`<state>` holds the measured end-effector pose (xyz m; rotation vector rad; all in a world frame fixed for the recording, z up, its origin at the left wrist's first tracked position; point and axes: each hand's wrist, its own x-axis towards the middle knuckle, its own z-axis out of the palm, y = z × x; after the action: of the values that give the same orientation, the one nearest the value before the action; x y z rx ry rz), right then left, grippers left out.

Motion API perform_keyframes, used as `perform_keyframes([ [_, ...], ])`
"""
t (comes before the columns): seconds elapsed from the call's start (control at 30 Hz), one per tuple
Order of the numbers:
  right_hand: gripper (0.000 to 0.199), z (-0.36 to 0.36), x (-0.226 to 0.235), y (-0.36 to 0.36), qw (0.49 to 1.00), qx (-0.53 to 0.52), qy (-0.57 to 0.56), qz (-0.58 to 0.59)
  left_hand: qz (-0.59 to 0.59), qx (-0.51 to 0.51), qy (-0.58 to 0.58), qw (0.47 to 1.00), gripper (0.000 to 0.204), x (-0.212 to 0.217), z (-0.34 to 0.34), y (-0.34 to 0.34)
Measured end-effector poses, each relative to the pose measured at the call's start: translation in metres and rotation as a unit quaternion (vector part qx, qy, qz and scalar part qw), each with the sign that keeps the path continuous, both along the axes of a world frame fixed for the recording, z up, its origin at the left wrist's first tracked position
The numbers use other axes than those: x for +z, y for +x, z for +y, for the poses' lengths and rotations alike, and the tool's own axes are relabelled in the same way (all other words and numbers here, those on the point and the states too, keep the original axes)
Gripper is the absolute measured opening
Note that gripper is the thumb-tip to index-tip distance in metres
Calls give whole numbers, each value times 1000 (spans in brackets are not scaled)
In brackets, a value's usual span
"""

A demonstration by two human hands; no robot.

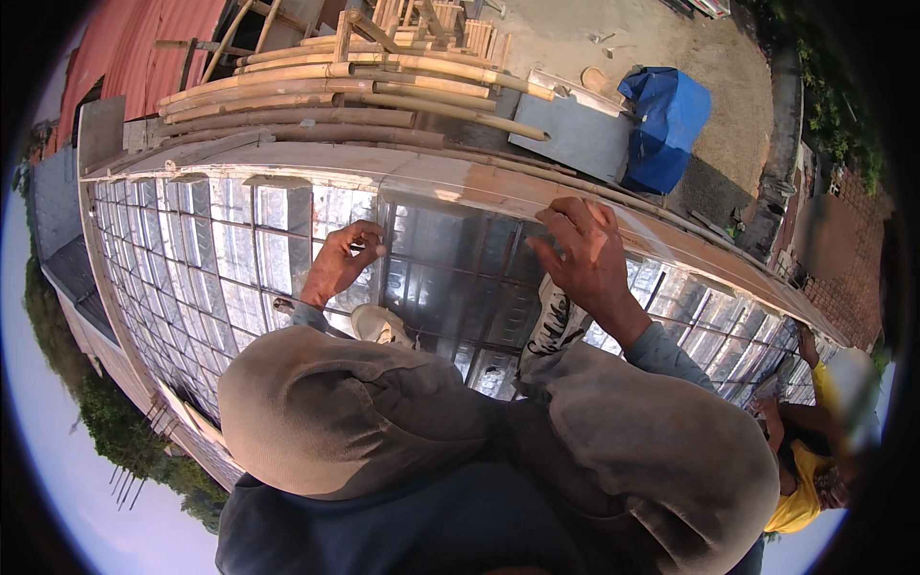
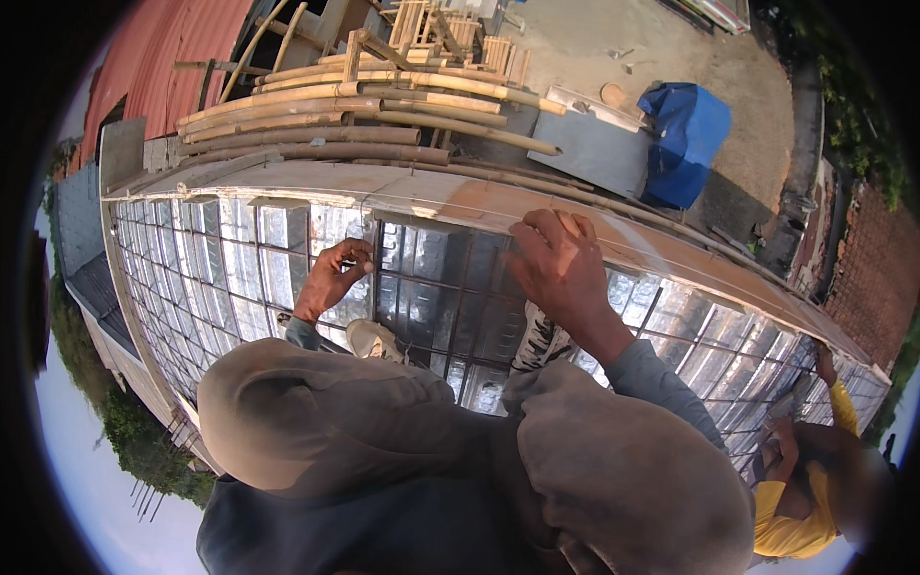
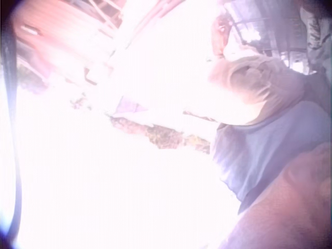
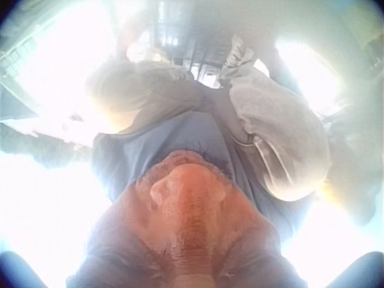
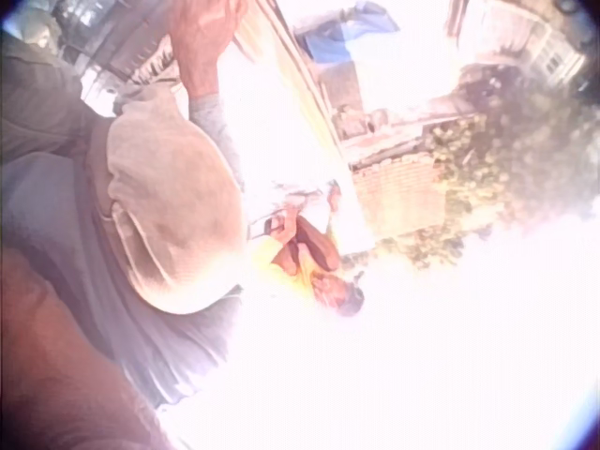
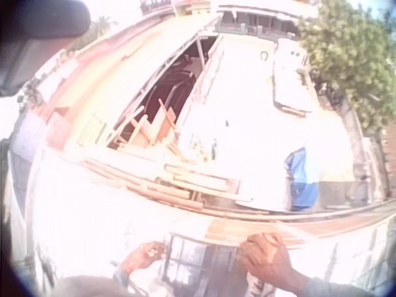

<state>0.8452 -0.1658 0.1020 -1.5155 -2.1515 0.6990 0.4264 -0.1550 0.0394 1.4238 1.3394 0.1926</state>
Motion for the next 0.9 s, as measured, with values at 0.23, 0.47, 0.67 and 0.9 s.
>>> perform_keyframes([
  [0.23, 27, 8, -25, 14, 976, 35, -146, -157, 0, 66, 9, 998, 31, -5, -5, 11],
  [0.47, 33, 26, -25, 24, 973, 47, -207, -95, -5, 66, -36, 997, 40, -6, -1, 5],
  [0.67, 49, 31, -19, 21, 966, 56, -245, -60, 2, 66, -32, 997, 43, -7, -3, 5],
  [0.9, 53, 28, -15, 14, 982, -17, -189, 4, 10, 80, 20, 997, 39, -3, -10, 18],
])
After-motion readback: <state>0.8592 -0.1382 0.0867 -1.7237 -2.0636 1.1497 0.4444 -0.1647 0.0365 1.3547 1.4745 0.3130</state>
